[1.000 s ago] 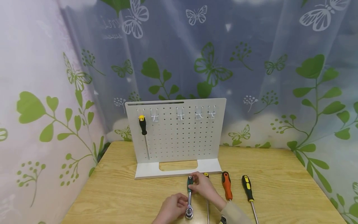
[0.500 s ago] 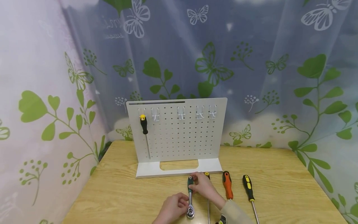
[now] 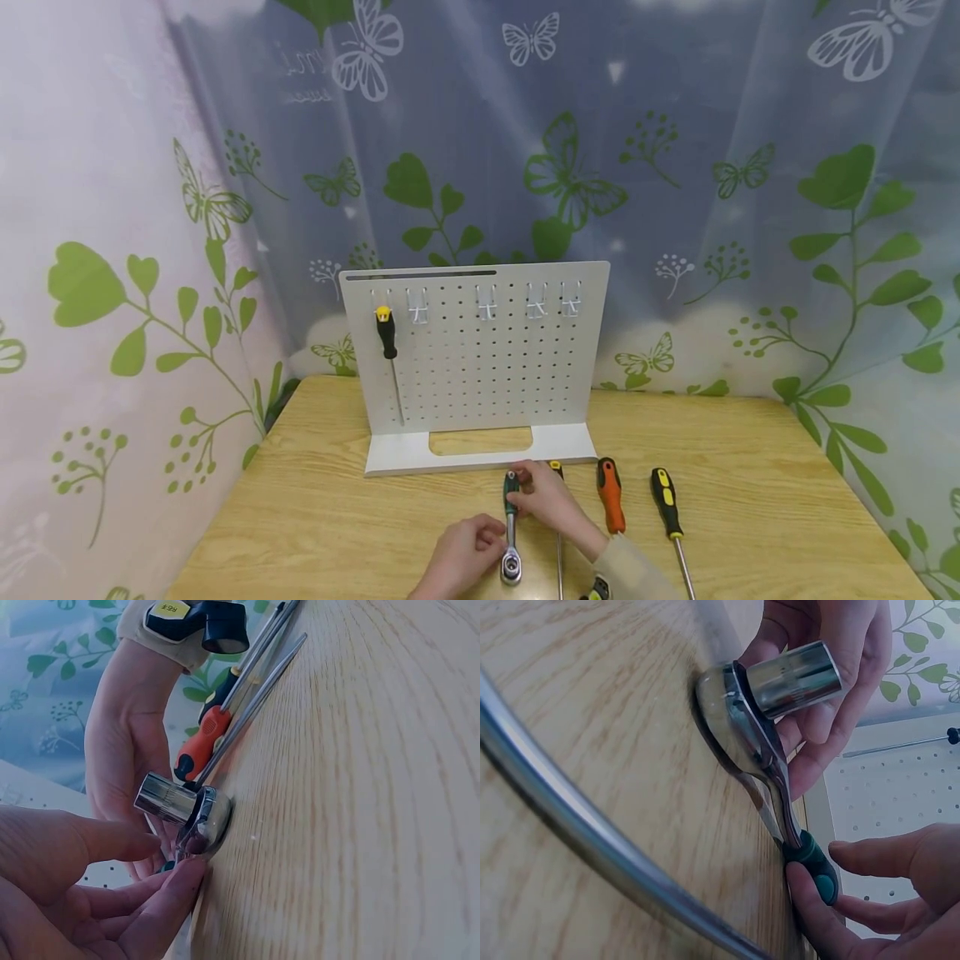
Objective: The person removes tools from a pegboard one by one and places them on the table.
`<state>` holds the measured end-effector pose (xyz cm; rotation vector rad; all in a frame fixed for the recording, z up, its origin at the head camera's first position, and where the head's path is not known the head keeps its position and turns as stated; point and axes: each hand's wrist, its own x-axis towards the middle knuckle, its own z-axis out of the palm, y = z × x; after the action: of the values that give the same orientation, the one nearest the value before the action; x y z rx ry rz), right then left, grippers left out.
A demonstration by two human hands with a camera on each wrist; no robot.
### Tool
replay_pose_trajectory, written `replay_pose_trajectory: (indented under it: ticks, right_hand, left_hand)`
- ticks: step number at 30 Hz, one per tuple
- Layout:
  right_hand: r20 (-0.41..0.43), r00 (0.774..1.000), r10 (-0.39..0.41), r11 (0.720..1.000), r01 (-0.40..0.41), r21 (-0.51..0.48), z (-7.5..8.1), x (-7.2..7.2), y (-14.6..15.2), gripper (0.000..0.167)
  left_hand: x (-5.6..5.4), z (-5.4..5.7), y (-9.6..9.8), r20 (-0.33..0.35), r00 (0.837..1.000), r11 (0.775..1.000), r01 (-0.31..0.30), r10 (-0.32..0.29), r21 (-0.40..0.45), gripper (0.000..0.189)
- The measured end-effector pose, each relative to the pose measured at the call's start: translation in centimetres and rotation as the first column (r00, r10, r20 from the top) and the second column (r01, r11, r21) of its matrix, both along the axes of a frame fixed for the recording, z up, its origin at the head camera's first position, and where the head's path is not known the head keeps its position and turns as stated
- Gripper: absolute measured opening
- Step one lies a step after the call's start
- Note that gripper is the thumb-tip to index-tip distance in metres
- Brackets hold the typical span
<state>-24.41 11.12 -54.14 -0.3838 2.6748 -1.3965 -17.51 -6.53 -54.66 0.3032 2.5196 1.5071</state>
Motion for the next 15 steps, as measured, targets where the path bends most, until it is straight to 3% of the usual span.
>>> replay_pose_trajectory:
  ticks: [6,15]
  right_hand:
    - [-0.005,1.0,-0.012,0.999,0.012,0.035,0.3,0.0,0.2,0.046]
    - [0.014,1.0,-0.014,0.997,0.015,-0.076,1.4,0.3,0.6,0.044]
  left_hand:
    - [-0.1,0.0,0.0,0.004,1.0,1.0,-0.012,0.012,0.015,0.014]
    - [-0.5,0.1,-0.5,-0.137,0.99,0.999,-0.04,0.042,0.019,0.015]
